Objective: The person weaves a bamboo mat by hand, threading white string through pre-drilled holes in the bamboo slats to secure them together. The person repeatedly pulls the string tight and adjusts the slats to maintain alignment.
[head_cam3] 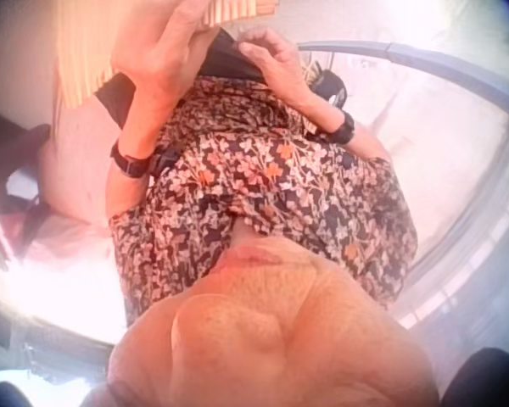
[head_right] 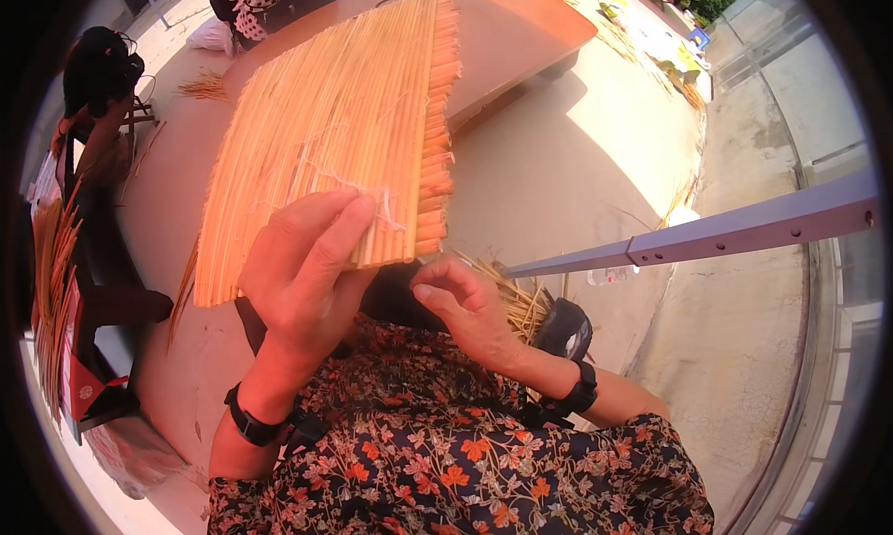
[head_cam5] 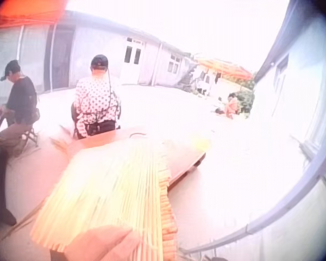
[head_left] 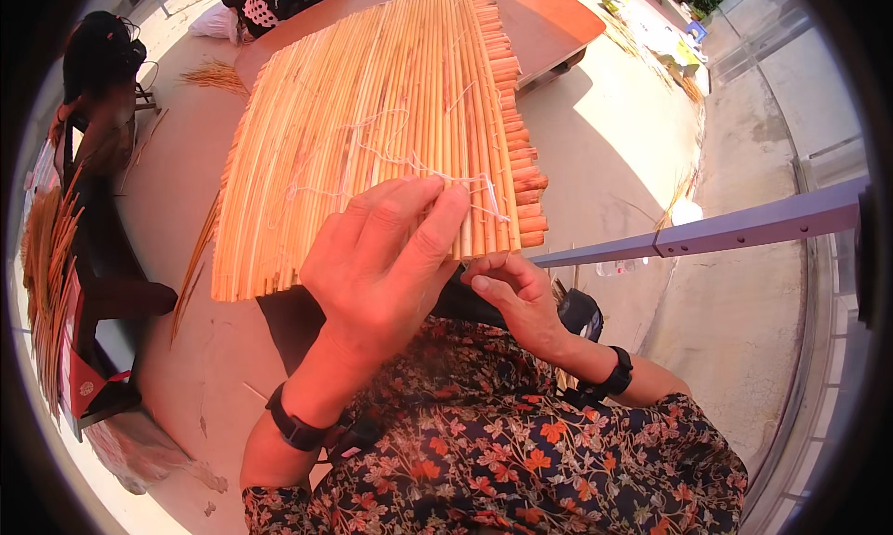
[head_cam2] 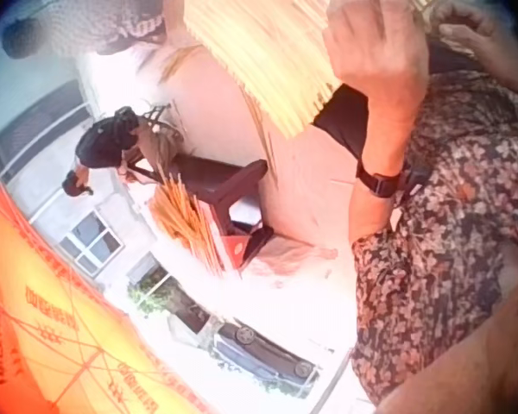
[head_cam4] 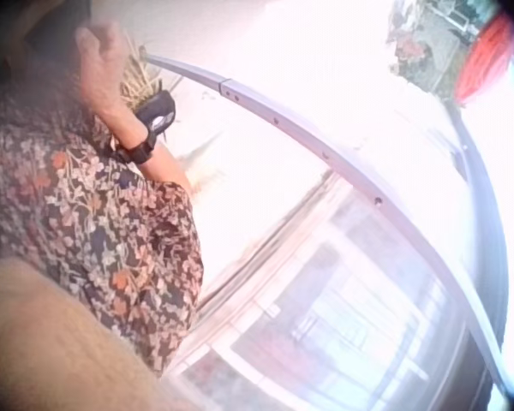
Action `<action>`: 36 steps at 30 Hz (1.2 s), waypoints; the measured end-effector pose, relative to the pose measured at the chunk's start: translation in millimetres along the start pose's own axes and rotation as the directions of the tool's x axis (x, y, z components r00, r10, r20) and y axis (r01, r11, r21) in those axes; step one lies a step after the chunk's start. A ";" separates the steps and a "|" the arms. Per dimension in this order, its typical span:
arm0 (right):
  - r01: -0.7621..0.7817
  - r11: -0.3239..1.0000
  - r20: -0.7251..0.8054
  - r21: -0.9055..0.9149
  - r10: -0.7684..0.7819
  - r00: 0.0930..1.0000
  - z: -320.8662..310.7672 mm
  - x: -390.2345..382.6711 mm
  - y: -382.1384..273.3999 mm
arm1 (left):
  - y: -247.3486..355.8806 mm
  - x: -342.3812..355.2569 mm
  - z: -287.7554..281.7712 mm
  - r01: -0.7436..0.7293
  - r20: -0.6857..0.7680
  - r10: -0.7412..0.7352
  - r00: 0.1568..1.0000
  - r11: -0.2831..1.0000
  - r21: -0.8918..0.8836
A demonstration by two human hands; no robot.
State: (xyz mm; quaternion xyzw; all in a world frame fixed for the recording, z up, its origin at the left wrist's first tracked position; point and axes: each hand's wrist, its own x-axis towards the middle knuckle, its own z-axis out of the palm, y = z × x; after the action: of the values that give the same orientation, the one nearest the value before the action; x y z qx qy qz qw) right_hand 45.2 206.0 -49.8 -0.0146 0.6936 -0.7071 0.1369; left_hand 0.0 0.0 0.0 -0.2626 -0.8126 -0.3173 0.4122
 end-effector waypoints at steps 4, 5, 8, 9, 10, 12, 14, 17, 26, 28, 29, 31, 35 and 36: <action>0.116 0.991 -0.115 0.060 -0.108 0.987 -17.0 -9.4 -9.6 | 5.5 -0.3 36.0 0.105 -0.028 -0.107 0.994 0.991 -0.080; 0.189 0.982 -0.100 0.011 -0.187 0.977 -33.1 -8.1 -8.0 | 9.5 -2.0 54.1 0.146 -0.048 -0.151 0.987 0.985 -0.093; 0.260 0.964 -0.173 0.062 -0.246 0.954 -28.0 -1.0 -11.0 | 8.0 -3.5 69.9 0.215 0.019 -0.214 0.977 0.971 -0.100; 0.220 0.969 -0.209 0.109 -0.194 0.959 -24.8 2.1 -16.8 | 8.3 -5.4 73.7 0.233 0.038 -0.231 0.972 0.967 -0.106; 0.174 0.965 -0.219 0.197 -0.130 0.967 -18.1 8.2 -18.5 | 5.4 -7.7 73.2 0.245 0.057 -0.240 0.969 0.963 -0.111; 0.088 0.927 -0.219 0.364 -0.006 0.976 -6.9 23.8 -19.7 | 0.0 -10.8 72.3 0.256 0.088 -0.248 0.965 0.960 -0.110; 0.102 0.914 -0.222 0.392 -0.014 0.975 3.7 35.2 -16.9 | -4.8 -13.4 71.3 0.255 0.111 -0.244 0.963 0.962 -0.099; 0.150 0.923 -0.231 0.354 -0.069 0.970 6.6 47.1 -7.7 | -9.1 -13.6 69.1 0.249 0.127 -0.240 0.962 0.967 -0.060; 0.287 0.884 0.012 -0.370 -0.304 0.952 -31.2 56.3 73.8 | -11.1 -13.4 76.9 0.214 0.005 -0.214 0.977 0.977 -0.018; 0.133 0.965 -0.014 -0.225 -0.140 0.990 -38.2 42.3 95.1 | -10.7 -10.4 78.2 0.261 0.031 -0.260 0.965 0.964 -0.054; 0.082 0.992 -0.058 -0.092 -0.087 0.994 -41.2 38.3 97.4 | -10.9 -9.8 79.2 0.282 0.042 -0.279 0.959 0.956 -0.076; 0.062 0.951 -0.152 0.303 -0.016 0.988 -41.5 38.6 91.8 | -11.9 -15.4 78.4 0.303 0.070 -0.300 0.952 0.952 -0.042; 0.129 0.474 -0.197 0.871 0.096 0.976 -58.6 48.4 70.2 | -12.8 -30.3 78.2 0.315 0.123 -0.312 0.942 0.949 -0.007; 0.121 0.373 -0.175 0.920 0.114 0.978 -64.4 50.5 66.8 | -13.2 -33.2 78.4 0.312 0.135 -0.308 0.942 0.950 -0.009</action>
State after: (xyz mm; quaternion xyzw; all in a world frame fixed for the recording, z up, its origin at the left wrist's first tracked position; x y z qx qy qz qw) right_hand -5.4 258.1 -126.5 0.1372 0.1884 -0.9714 0.0463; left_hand -31.2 43.2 -67.7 -0.1580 -0.8643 -0.3726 0.2987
